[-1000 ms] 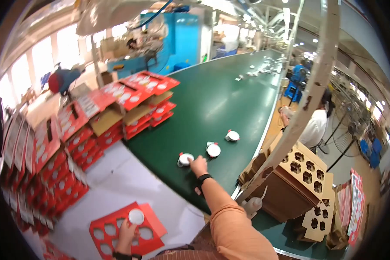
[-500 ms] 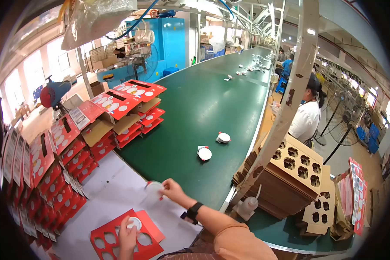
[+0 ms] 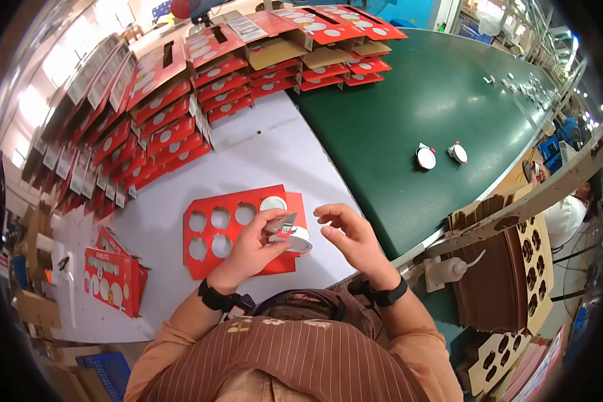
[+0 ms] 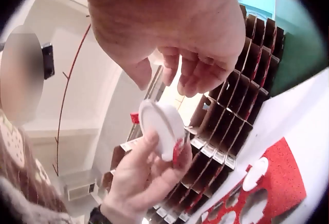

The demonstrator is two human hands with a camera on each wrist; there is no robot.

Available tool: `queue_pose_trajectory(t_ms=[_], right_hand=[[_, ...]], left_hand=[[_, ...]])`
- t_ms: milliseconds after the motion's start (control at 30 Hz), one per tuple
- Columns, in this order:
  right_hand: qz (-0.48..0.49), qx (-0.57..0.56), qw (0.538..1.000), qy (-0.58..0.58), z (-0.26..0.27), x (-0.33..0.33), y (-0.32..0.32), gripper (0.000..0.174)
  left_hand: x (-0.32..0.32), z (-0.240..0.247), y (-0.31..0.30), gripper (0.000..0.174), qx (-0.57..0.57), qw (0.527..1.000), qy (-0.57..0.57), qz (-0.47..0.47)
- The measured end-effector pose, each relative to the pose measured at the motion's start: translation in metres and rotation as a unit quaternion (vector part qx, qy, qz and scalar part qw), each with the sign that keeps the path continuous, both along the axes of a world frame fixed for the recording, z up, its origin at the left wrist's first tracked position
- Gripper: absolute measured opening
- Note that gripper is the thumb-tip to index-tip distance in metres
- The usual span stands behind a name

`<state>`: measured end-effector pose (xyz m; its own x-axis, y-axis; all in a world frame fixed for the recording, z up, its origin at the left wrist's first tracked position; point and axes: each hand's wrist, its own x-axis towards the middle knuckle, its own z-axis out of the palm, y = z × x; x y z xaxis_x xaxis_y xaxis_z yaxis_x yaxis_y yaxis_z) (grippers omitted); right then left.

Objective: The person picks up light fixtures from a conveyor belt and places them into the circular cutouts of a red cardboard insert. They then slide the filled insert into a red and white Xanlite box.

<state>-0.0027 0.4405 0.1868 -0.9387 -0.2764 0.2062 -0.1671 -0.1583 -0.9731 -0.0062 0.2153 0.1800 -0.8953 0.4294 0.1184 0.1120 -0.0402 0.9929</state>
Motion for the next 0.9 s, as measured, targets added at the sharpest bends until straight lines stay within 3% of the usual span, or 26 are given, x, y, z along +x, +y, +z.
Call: queue_pose_trajectory(t_ms=[167,267,333,400,467,533,733,800,867,900], right_hand=[[0.087,0.072,0.993,0.027,0.024,-0.001,-0.009,0.02],[0.091,0.133,0.986,0.051,0.012,-0.002,-0.012,0.021],[0.105,0.134,0.982,0.079,0.013,-0.002,-0.01,0.021],[0.119,0.126,0.984,0.046,0.019,0.002,-0.014,0.016],[0.136,0.074,0.988,0.012,0.018,0.005,-0.02,0.012],[0.122,0.122,0.984,0.055,0.019,0.009,-0.018,0.012],[0.109,0.093,0.986,0.087,0.003,0.015,-0.014,0.011],[0.137,0.008,0.991,0.003,-0.016,0.011,-0.018,0.012],[0.116,-0.008,0.992,-0.043,-0.023,0.012,-0.017,0.016],[0.094,-0.005,0.995,-0.043,-0.028,0.011,-0.016,0.018]], left_hand=[[0.011,0.009,0.0,0.068,-0.026,0.999,0.039,-0.016],[0.011,-0.004,-0.008,0.077,0.008,0.999,0.015,-0.034],[0.009,0.002,-0.007,0.084,0.004,0.996,0.06,-0.068],[0.013,0.001,-0.008,0.088,0.054,0.995,-0.037,-0.072],[0.016,0.008,-0.014,0.089,0.033,0.991,-0.098,-0.079],[0.016,0.007,-0.015,0.089,0.023,0.989,-0.118,-0.088],[0.021,0.016,-0.012,0.086,-0.005,0.99,-0.105,-0.089],[0.021,0.013,-0.011,0.082,0.023,0.987,-0.105,-0.118],[0.016,0.005,-0.006,0.054,0.036,0.988,-0.081,-0.13],[0.016,0.005,-0.003,0.049,0.018,0.992,-0.055,-0.108]])
